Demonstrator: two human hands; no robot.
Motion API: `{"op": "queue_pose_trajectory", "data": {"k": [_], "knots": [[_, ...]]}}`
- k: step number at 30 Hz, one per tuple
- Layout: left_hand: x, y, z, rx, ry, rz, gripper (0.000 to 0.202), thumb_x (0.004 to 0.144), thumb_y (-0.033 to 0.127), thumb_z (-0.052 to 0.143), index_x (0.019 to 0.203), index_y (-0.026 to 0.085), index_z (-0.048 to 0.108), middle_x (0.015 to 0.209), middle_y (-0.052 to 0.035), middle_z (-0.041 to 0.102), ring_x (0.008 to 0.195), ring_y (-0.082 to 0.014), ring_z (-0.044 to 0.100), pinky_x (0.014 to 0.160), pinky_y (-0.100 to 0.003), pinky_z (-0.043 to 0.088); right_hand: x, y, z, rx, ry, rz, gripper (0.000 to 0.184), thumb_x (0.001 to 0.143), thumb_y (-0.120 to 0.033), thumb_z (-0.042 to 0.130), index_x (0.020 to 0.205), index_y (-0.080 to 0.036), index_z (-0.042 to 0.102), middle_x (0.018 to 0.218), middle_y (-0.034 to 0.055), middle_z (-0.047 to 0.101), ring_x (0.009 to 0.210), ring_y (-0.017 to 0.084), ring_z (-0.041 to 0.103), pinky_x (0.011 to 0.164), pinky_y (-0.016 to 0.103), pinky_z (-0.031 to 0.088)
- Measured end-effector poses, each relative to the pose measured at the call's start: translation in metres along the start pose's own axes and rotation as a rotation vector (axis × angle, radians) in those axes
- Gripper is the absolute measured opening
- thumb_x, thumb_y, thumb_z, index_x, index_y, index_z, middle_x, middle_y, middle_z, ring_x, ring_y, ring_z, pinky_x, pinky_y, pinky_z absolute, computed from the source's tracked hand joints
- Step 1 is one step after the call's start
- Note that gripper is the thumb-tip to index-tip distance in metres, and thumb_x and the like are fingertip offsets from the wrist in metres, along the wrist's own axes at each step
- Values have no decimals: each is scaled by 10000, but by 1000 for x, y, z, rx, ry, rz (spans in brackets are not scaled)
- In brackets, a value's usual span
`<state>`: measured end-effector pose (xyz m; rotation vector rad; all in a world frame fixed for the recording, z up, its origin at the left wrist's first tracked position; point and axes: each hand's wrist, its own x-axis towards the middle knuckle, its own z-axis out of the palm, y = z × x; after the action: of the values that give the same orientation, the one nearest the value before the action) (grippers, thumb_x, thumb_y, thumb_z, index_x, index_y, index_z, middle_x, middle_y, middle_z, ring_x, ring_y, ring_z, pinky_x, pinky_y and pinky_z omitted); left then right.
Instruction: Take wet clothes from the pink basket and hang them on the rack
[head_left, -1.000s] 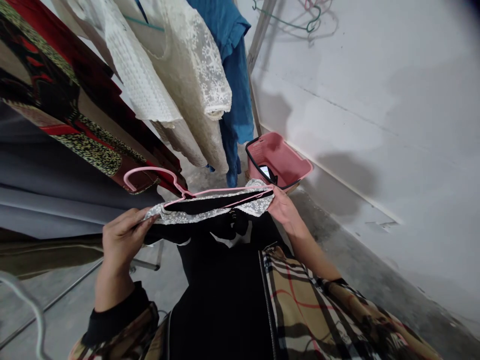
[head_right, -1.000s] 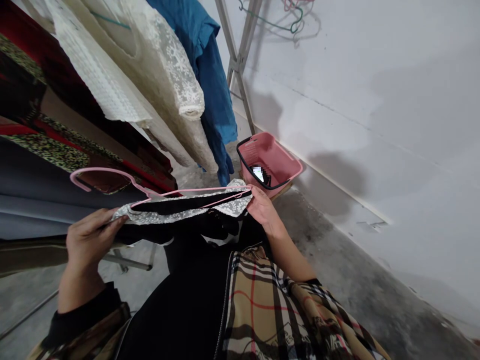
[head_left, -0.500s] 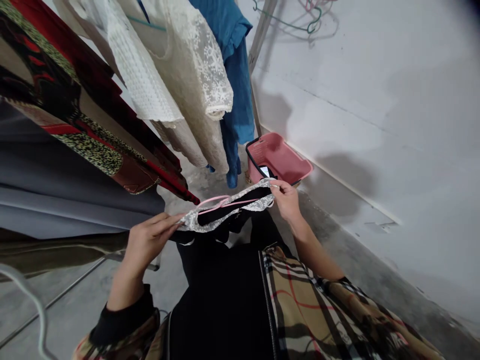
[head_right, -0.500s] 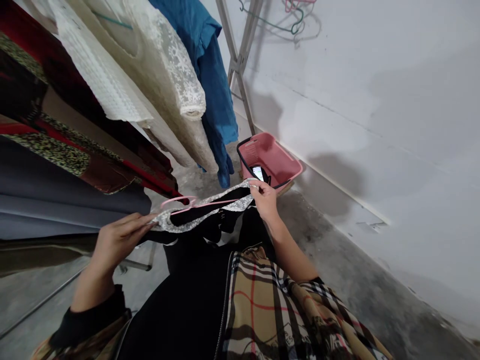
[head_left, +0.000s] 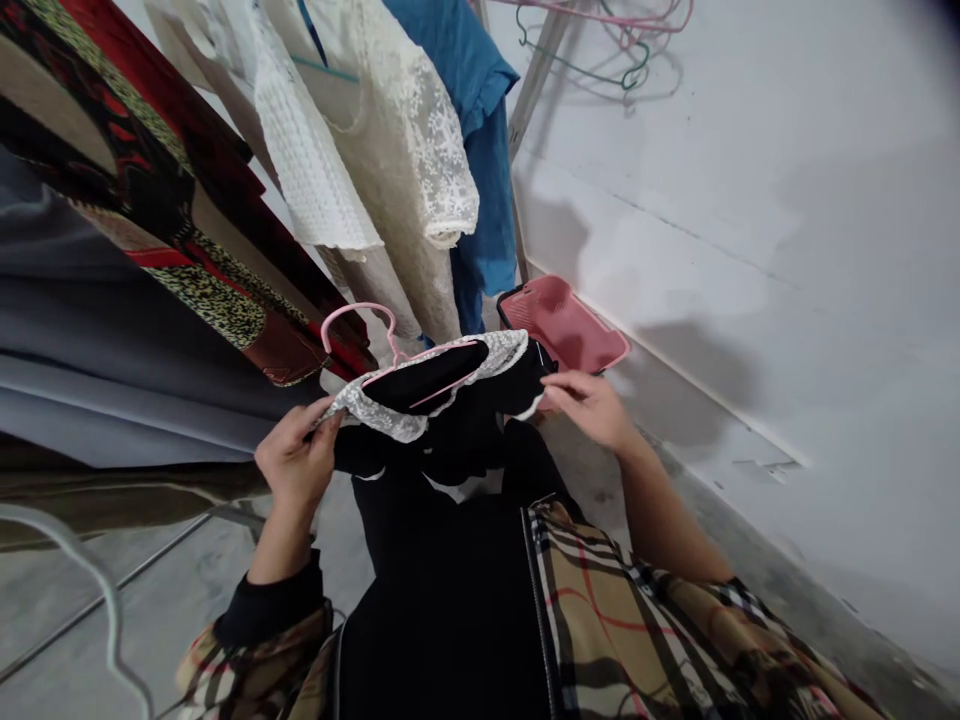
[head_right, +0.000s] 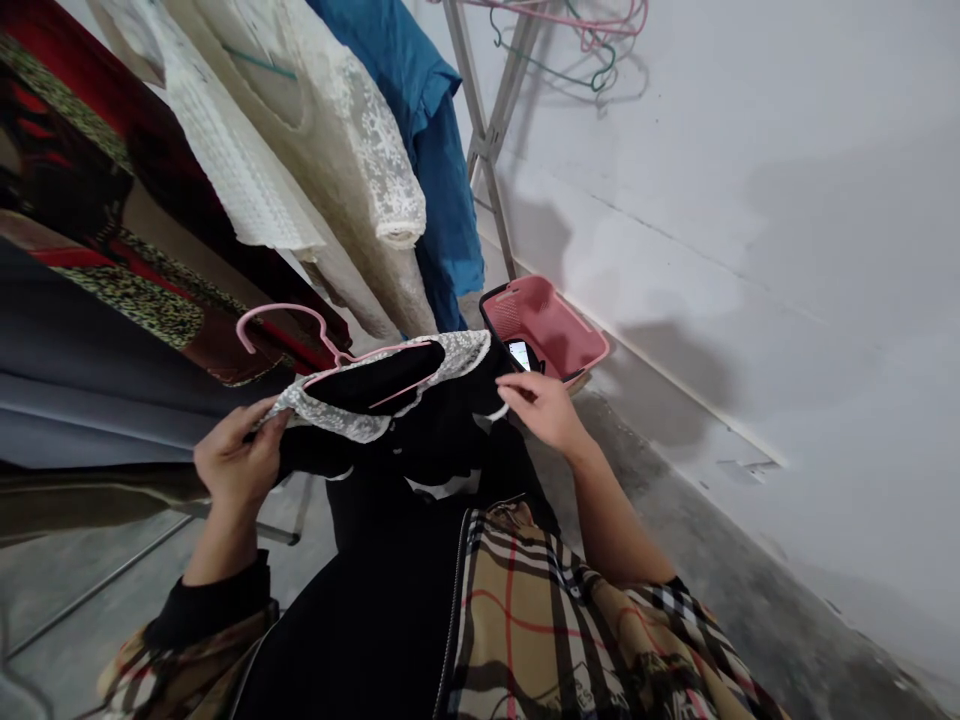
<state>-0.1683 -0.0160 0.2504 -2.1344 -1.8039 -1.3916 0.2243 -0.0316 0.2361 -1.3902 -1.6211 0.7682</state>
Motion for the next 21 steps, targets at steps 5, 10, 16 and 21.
{"op": "queue_pose_trajectory", "data": {"k": [5,10,16,21], "knots": [[14,15,-6,-112,2,101,139,834,284,658,916,204,736,620,38,574,542,-83,498,553,-207,389,28,-20,2,-200,183,-244,441,857,-413,625,1278,-287,595,1237,73,599,1153,249,536,1018,415,412],[19,19,-10,-133,3,96,129,833,289,657,902,216,739,635,29,610,567,-100,544,563,-223,419,47,-28,1,-416,-62,-322,364,931,-446,504,1197,-236,636,1105,84,685,1058,261,576,977,443,366],[18,15,-16,-142,-6,57,119,824,284,663,891,219,739,678,5,654,607,-128,587,583,-252,460,48,-26,2,-274,-172,-351,395,973,-457,397,1102,-203,671,1008,84,706,916,218,625,859,359,416],[18,16,-16,-157,-5,60,115,820,282,668,881,219,742,645,16,637,578,-118,572,564,-244,447,44,-31,3,-153,-147,-334,366,971,-437,404,1023,-217,691,874,58,661,823,176,593,778,308,432]]}}
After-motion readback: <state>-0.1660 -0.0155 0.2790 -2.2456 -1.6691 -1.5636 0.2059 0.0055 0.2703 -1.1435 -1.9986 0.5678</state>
